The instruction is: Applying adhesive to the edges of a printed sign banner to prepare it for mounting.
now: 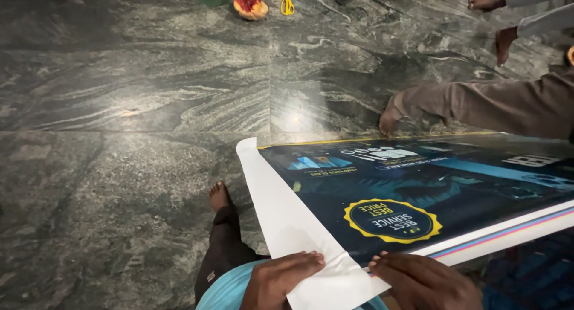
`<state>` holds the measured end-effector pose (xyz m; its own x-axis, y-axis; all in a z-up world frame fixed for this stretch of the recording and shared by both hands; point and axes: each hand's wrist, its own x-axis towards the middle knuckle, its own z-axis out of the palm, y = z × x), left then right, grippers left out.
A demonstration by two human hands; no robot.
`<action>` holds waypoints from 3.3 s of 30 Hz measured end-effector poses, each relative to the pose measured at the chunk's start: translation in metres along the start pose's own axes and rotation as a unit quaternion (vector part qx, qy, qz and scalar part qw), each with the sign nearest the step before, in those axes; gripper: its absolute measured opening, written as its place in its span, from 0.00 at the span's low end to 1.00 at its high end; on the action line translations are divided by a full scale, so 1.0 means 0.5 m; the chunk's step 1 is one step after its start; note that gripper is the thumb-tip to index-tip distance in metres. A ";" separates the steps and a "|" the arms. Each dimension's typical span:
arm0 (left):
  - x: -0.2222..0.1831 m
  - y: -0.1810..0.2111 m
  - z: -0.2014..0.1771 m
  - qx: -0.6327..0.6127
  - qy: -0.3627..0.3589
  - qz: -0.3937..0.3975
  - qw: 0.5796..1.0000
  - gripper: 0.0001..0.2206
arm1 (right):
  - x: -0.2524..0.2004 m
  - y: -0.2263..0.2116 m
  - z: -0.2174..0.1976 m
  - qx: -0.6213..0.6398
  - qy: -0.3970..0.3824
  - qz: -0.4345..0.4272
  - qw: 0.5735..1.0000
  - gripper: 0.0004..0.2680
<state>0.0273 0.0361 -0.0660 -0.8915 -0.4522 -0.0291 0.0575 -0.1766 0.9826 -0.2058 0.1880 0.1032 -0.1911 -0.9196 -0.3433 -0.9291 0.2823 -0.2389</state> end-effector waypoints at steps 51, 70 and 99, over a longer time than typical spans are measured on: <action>0.024 0.083 0.023 -0.045 0.057 -0.031 0.997 0.16 | 0.073 -0.064 -0.048 0.015 -0.064 0.090 0.994 0.18; 0.115 0.103 -0.046 0.117 -0.144 0.128 0.974 0.28 | 0.052 -0.039 -0.041 -0.011 -0.006 0.077 0.997 0.11; 0.078 0.152 0.050 0.125 -0.050 0.032 0.990 0.26 | 0.044 -0.144 -0.033 -0.043 0.104 0.118 0.987 0.12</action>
<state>-0.0143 0.0272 0.0120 -0.9304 -0.3641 0.0410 0.0137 0.0772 0.9969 -0.1482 0.1427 0.1281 -0.4585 -0.8693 -0.1844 -0.8723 0.4799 -0.0937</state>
